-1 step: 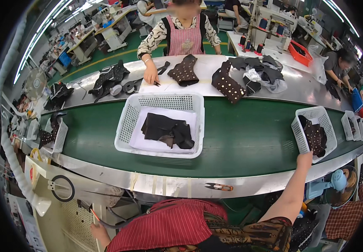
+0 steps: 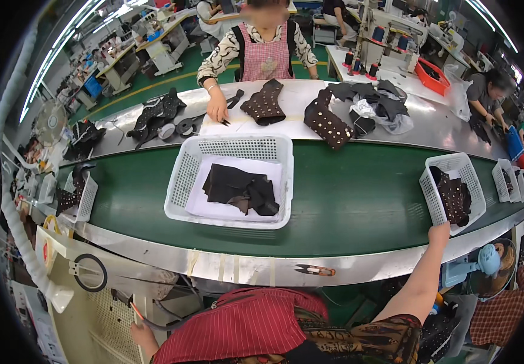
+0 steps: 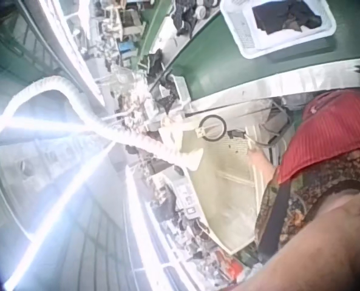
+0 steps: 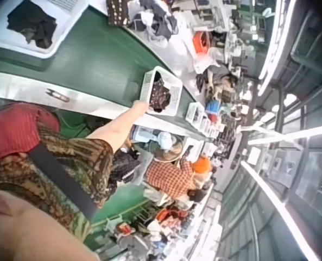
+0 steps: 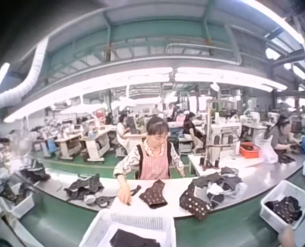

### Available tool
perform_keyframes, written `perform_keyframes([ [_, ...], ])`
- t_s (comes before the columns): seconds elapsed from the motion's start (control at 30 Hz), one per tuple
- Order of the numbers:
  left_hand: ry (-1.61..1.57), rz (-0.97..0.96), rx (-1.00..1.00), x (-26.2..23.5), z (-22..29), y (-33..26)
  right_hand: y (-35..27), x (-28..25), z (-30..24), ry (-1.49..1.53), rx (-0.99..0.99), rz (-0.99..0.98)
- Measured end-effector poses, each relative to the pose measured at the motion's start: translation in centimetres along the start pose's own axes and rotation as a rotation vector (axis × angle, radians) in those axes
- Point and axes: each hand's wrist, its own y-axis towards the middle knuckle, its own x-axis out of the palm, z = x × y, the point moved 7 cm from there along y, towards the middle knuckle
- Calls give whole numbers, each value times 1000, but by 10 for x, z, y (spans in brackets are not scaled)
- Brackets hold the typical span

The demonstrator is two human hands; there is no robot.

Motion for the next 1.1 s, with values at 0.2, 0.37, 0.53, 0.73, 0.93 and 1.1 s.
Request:
perform_keyframes([
  [0.2,-71,-125,-85,-8,-3,6,1,19,10,-225,-94,33],
  [0.37,-150,-317,-179,-35,13,8,2,4,-2,-348,-67,23],
  [0.53,-82,-256,-123,-2,-11,20,-11,4,-50,-330,-388,18],
  [0.73,-74,-321,-22,-1,5,19,-130,10,-121,345,-724,54],
  [0.93,52,-332,57,-5,-2,21,-231,17,-188,366,-782,-203],
  [1.1,-24,-300,80,-11,8,20,-276,18,-216,522,-954,-460],
])
